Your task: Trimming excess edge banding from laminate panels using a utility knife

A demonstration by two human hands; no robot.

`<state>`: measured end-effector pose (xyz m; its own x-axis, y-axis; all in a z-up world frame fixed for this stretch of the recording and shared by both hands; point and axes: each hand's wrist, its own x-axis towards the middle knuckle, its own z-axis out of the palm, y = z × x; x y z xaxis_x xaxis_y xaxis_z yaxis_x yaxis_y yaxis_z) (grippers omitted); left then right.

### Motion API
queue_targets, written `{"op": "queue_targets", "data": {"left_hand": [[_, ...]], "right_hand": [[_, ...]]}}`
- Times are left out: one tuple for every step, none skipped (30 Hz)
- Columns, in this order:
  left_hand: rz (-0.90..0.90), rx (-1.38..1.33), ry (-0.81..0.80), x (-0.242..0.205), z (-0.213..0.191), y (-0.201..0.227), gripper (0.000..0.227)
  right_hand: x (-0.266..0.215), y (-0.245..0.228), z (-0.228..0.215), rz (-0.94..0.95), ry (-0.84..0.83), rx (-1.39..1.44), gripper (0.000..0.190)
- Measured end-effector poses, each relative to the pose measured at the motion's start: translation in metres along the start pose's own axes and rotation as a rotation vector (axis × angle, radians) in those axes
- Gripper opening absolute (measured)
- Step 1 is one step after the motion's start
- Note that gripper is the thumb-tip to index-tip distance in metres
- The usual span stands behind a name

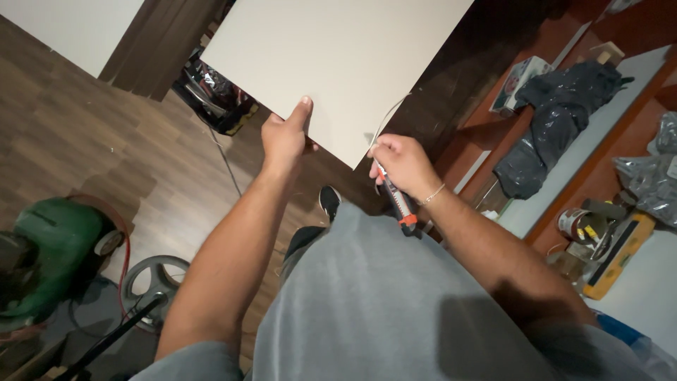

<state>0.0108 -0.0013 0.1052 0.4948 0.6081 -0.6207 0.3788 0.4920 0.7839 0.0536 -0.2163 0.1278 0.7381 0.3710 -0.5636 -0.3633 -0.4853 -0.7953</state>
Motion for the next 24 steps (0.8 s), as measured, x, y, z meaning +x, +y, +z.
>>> {"op": "queue_targets", "data": {"left_hand": [[0.000, 0.000, 0.000, 0.002, 0.000, -0.001, 0.040], [0.003, -0.001, 0.003, 0.005, -0.001, -0.002, 0.040], [0.007, -0.002, 0.005, 0.007, -0.001, -0.003, 0.040], [0.007, -0.001, 0.006, 0.005, 0.000, -0.002, 0.040], [0.009, -0.001, 0.001, 0.004, 0.001, 0.000, 0.040], [0.010, -0.001, -0.004, 0.002, 0.002, 0.001, 0.040], [0.010, 0.001, -0.003, 0.002, 0.002, 0.000, 0.040], [0.004, -0.007, -0.005, 0.003, 0.003, -0.001, 0.040], [-0.002, -0.015, -0.008, 0.004, 0.004, -0.002, 0.040], [-0.003, -0.014, -0.008, 0.004, 0.003, -0.002, 0.040], [-0.011, -0.004, -0.005, 0.005, 0.003, -0.002, 0.041], [-0.019, 0.006, -0.002, 0.005, 0.003, -0.002, 0.042], [-0.020, 0.007, -0.003, 0.005, 0.003, -0.001, 0.042], [-0.019, 0.009, -0.006, 0.005, 0.002, -0.001, 0.041], [-0.018, 0.010, -0.008, 0.005, 0.002, -0.001, 0.041], [-0.019, 0.010, -0.009, 0.004, 0.003, -0.001, 0.041], [-0.011, 0.020, -0.012, 0.002, 0.003, 0.000, 0.041], [0.000, 0.026, -0.015, 0.001, 0.005, 0.002, 0.041], [0.002, 0.023, -0.017, 0.015, 0.004, -0.009, 0.041], [0.016, 0.066, 0.015, 0.028, 0.003, -0.020, 0.045], [0.031, 0.108, 0.048, 0.041, 0.003, -0.031, 0.049], [0.033, 0.108, 0.047, 0.043, 0.000, -0.033, 0.049], [0.021, 0.111, 0.055, 0.045, -0.003, -0.036, 0.049], [0.009, 0.116, 0.061, 0.046, -0.006, -0.038, 0.049]], "right_hand": [[-0.002, 0.000, 0.001, 0.000, 0.000, 0.000, 0.017], [-0.003, -0.001, 0.003, -0.004, 0.007, 0.007, 0.017], [-0.005, -0.001, 0.004, -0.007, 0.014, 0.014, 0.017], [-0.006, 0.001, 0.006, -0.007, 0.013, 0.015, 0.017], [-0.006, 0.003, 0.008, -0.001, 0.006, 0.021, 0.017], [-0.007, 0.005, 0.009, 0.005, -0.001, 0.027, 0.018], [-0.006, 0.010, 0.011, 0.006, -0.002, 0.029, 0.018], [-0.006, 0.015, 0.013, 0.001, -0.015, 0.026, 0.018], [-0.005, 0.019, 0.014, -0.005, -0.027, 0.023, 0.018], [-0.008, 0.018, 0.016, -0.004, -0.027, 0.023, 0.018], [-0.010, 0.016, 0.018, 0.006, -0.039, 0.013, 0.018], [-0.012, 0.014, 0.019, 0.015, -0.049, 0.002, 0.019], [-0.013, 0.012, 0.020, 0.016, -0.048, 0.002, 0.019], [-0.014, 0.010, 0.021, 0.022, -0.062, -0.009, 0.019], [-0.015, 0.007, 0.021, 0.028, -0.076, -0.021, 0.019], [-0.017, 0.006, 0.020, 0.028, -0.075, -0.021, 0.019], [-0.019, 0.005, 0.018, 0.027, -0.107, -0.046, 0.020], [-0.020, 0.002, 0.016, 0.022, -0.139, -0.072, 0.021], [-0.024, -0.001, 0.015, 0.019, -0.137, -0.075, 0.021], [-0.029, -0.004, 0.014, 0.004, -0.190, -0.110, 0.021], [-0.034, -0.007, 0.013, -0.011, -0.243, -0.146, 0.020], [-0.033, -0.002, 0.015, -0.013, -0.242, -0.146, 0.020], [-0.032, 0.003, 0.017, -0.081, -0.460, -0.339, 0.021], [-0.031, 0.008, 0.019, -0.149, -0.676, -0.532, 0.023]]}}
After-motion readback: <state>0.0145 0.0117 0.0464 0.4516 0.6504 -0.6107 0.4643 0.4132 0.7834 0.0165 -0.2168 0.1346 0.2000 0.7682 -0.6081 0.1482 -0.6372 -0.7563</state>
